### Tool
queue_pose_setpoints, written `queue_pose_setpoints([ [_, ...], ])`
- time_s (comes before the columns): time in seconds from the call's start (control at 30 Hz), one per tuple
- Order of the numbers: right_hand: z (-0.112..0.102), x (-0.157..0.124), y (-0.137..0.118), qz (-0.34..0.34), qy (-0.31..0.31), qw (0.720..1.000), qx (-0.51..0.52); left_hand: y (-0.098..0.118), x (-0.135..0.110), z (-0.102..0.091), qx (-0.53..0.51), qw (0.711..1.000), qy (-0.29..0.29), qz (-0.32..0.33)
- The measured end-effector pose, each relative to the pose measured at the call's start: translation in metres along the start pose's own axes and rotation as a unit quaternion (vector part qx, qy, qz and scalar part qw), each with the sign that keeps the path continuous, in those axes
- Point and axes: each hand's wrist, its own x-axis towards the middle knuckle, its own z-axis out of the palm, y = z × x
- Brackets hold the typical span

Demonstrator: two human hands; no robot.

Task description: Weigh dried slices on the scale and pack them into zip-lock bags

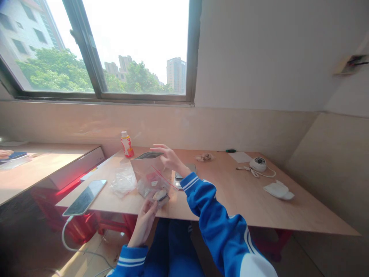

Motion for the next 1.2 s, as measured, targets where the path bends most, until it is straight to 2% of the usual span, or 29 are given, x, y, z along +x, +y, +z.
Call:
queue_pose_setpoints([
  [0.07, -0.008, -0.007, -0.01, 0.014, 0.031, 0.999, 0.01, 0.0, 0.0, -0.001, 0.007, 1.0, 0.001, 0.01],
  [0.13, -0.015, -0.018, -0.015, 0.061, 0.019, 0.998, 0.024, 0.001, 0.0, -0.002, 0.008, 1.0, 0.004, 0.02],
  [0.27, -0.02, -0.045, -0.013, 0.185, -0.133, 0.973, 0.044, 0.0, 0.001, -0.003, -0.007, 0.998, 0.043, 0.046],
  [0.33, -0.018, -0.056, -0.012, 0.2, -0.197, 0.959, 0.046, -0.001, 0.002, -0.002, -0.014, 0.996, 0.069, 0.057],
  [0.43, -0.012, -0.067, -0.013, 0.174, -0.24, 0.954, 0.044, -0.003, 0.005, 0.001, -0.024, 0.992, 0.108, 0.061],
  [0.53, -0.004, -0.074, -0.012, 0.151, -0.238, 0.959, -0.013, -0.005, 0.006, 0.0, -0.03, 0.991, 0.119, 0.06],
  [0.63, 0.004, -0.08, -0.003, 0.153, -0.238, 0.957, -0.064, -0.004, 0.006, -0.003, -0.028, 0.992, 0.107, 0.057],
  [0.83, 0.015, -0.088, 0.009, 0.147, -0.232, 0.958, -0.083, 0.006, 0.001, -0.002, -0.046, 0.998, 0.026, 0.036],
  [0.93, 0.01, -0.085, 0.0, 0.15, -0.189, 0.968, -0.064, 0.01, -0.001, 0.001, -0.022, 0.998, 0.045, 0.037],
  [1.03, 0.004, -0.084, -0.01, 0.183, -0.128, 0.975, -0.018, 0.012, -0.002, 0.004, -0.008, 0.998, 0.045, 0.041],
  [1.2, 0.005, -0.09, -0.007, 0.189, -0.126, 0.972, 0.052, 0.013, -0.001, 0.008, 0.016, 0.997, 0.051, 0.055],
])
